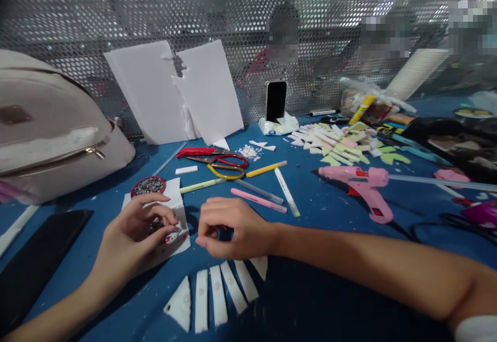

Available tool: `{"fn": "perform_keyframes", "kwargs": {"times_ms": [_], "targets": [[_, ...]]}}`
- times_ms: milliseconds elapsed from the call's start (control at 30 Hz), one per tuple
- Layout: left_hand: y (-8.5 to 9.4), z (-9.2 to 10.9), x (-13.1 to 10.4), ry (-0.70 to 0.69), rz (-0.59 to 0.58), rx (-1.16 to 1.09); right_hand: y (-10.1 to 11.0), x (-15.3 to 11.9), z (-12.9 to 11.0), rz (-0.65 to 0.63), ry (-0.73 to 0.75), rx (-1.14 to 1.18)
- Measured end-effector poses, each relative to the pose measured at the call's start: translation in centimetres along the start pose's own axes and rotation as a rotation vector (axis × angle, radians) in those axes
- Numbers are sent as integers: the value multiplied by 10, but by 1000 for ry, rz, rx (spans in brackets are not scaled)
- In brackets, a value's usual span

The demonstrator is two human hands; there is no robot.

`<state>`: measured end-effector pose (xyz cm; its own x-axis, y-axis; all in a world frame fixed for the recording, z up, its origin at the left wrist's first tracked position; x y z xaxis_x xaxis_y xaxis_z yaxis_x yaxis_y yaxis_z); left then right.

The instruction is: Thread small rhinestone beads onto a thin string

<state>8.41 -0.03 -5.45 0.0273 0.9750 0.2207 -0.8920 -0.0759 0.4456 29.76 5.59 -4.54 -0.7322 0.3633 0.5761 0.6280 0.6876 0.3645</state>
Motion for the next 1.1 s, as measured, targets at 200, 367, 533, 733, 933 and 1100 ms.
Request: {"fn": "perform_keyframes", "kwargs": {"times_ms": [200, 367, 533, 733, 933, 1100], "targets": [[0, 0, 0, 0, -10, 5, 0, 0, 0, -16, 11, 4], [-1, -1, 2, -6, -14, 9, 0, 0, -1, -26, 24, -1], [0, -1, 0, -6, -11, 13, -1, 0, 0, -31, 13, -10], [0, 1, 0, -4, -15, -8, -1, 0, 0, -15, 9, -12], [0, 3, 0, -9, -26, 3, -1, 0, 0, -7, 15, -10], [0, 4, -2, -25, -36, -13, -1, -1, 2, 17, -19, -3]]}}
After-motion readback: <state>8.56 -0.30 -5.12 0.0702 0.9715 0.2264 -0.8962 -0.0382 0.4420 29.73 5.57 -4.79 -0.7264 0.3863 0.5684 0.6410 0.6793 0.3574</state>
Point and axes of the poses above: each hand's wrist, its own x-axis towards the middle knuckle, its own y-axis out of the back of the hand, z = x × y, the point moved 1 cm from there along x, towards the middle knuckle, and after that the axes turned 14 degrees about x, right-handed, at the moved point
